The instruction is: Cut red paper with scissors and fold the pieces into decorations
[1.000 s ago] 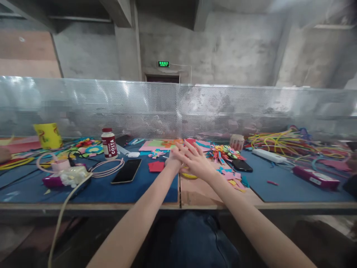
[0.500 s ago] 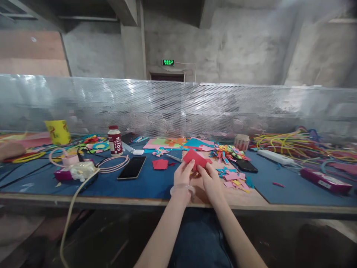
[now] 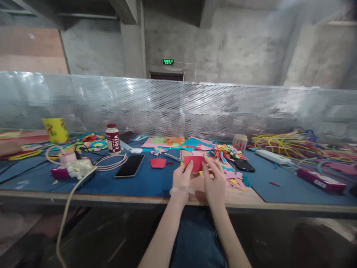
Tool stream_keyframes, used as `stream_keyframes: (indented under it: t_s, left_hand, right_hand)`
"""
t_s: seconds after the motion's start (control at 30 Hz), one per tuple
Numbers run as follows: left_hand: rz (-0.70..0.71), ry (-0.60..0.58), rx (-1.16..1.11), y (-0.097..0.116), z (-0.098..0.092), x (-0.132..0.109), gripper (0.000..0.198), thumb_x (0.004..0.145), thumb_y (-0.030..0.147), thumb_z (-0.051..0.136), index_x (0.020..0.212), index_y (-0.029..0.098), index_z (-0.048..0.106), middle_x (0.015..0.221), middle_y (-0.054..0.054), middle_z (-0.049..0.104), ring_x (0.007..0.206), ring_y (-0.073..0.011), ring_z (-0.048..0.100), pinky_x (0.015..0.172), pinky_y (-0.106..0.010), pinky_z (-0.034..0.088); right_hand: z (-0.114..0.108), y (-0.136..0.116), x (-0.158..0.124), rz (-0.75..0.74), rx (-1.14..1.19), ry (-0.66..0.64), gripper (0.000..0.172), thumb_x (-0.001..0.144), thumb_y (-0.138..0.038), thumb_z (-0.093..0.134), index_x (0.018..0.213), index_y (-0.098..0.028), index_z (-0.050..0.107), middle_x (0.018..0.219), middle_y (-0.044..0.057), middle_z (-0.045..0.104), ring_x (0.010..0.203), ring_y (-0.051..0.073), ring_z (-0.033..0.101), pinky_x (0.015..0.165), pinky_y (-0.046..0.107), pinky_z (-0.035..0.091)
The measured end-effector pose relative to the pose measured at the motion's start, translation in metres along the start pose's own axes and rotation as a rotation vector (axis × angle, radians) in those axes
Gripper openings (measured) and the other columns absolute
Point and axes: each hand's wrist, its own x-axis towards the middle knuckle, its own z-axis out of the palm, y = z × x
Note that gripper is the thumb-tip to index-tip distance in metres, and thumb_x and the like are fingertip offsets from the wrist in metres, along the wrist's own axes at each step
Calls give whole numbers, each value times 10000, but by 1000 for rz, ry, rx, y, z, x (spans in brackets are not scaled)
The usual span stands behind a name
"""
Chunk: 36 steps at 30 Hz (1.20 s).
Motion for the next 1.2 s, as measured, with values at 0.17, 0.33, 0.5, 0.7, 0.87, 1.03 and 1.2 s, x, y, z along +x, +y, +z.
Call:
stream_keyframes:
  t_s: [0.17, 0.33, 0.5, 0.7, 0.87, 1.03, 1.2]
  left_hand:
    - [23, 12, 49, -1, 0, 0, 355, 619, 375, 667, 857, 111, 655, 839, -114, 664, 716, -199, 622, 627, -315, 516]
    - [50, -66, 78, -1, -2, -1, 388, 663, 419, 623, 910, 120, 647, 875, -124, 662, 766, -204, 623, 671, -302, 510]
    - [110, -141, 122, -5, -5, 1, 375, 623, 359, 672, 922, 134, 644, 964, -107, 644, 821, -206, 614, 713, -300, 505]
    - [67, -122, 131, -6, -5, 1, 385, 595, 352, 691, 902, 123, 645, 876, -105, 651, 688, -191, 618, 597, -305, 520]
    - [65, -85, 188, -8, -6, 3, 350, 593, 379, 683, 834, 126, 665, 771, -73, 654, 599, -157, 597, 548, -270, 500]
    - [49, -68, 158, -11, -5, 5, 390, 615, 425, 653, 860, 122, 668, 711, -65, 645, 573, -139, 574, 516, -242, 467]
    - [44, -127, 167, -11, -4, 5, 343, 608, 383, 658, 826, 119, 672, 601, -28, 598, 494, -90, 500, 471, -198, 396]
  right_hand:
    - [-4, 0, 1, -245, -133, -97, 270, 810, -212, 449, 1002, -280, 627, 1035, 65, 559, 958, 203, 491, 849, 396, 409]
    - [-7, 1, 0, -285, -163, -172, 324, 781, -162, 447, 1022, -293, 619, 1136, 57, 517, 1049, 228, 437, 899, 456, 367]
    - [-11, 5, 0, -169, -16, -207, 376, 736, -119, 421, 1007, -278, 629, 1154, 53, 505, 1049, 220, 448, 921, 464, 361]
    - [-17, 7, 0, -3, 229, -232, 329, 768, -161, 397, 959, -258, 646, 1157, 37, 519, 1081, 202, 452, 938, 414, 370]
    - [-17, 2, -1, 54, 257, -197, 247, 797, -274, 460, 965, -221, 633, 1071, 74, 564, 1029, 208, 496, 855, 381, 432]
    - [-13, 4, 0, 92, 273, -144, 193, 763, -329, 526, 834, -196, 647, 991, 76, 581, 962, 198, 528, 773, 338, 471]
    - [-10, 7, 2, 289, 407, -165, 265, 680, -350, 615, 886, -183, 599, 928, 57, 619, 830, 173, 575, 700, 309, 475]
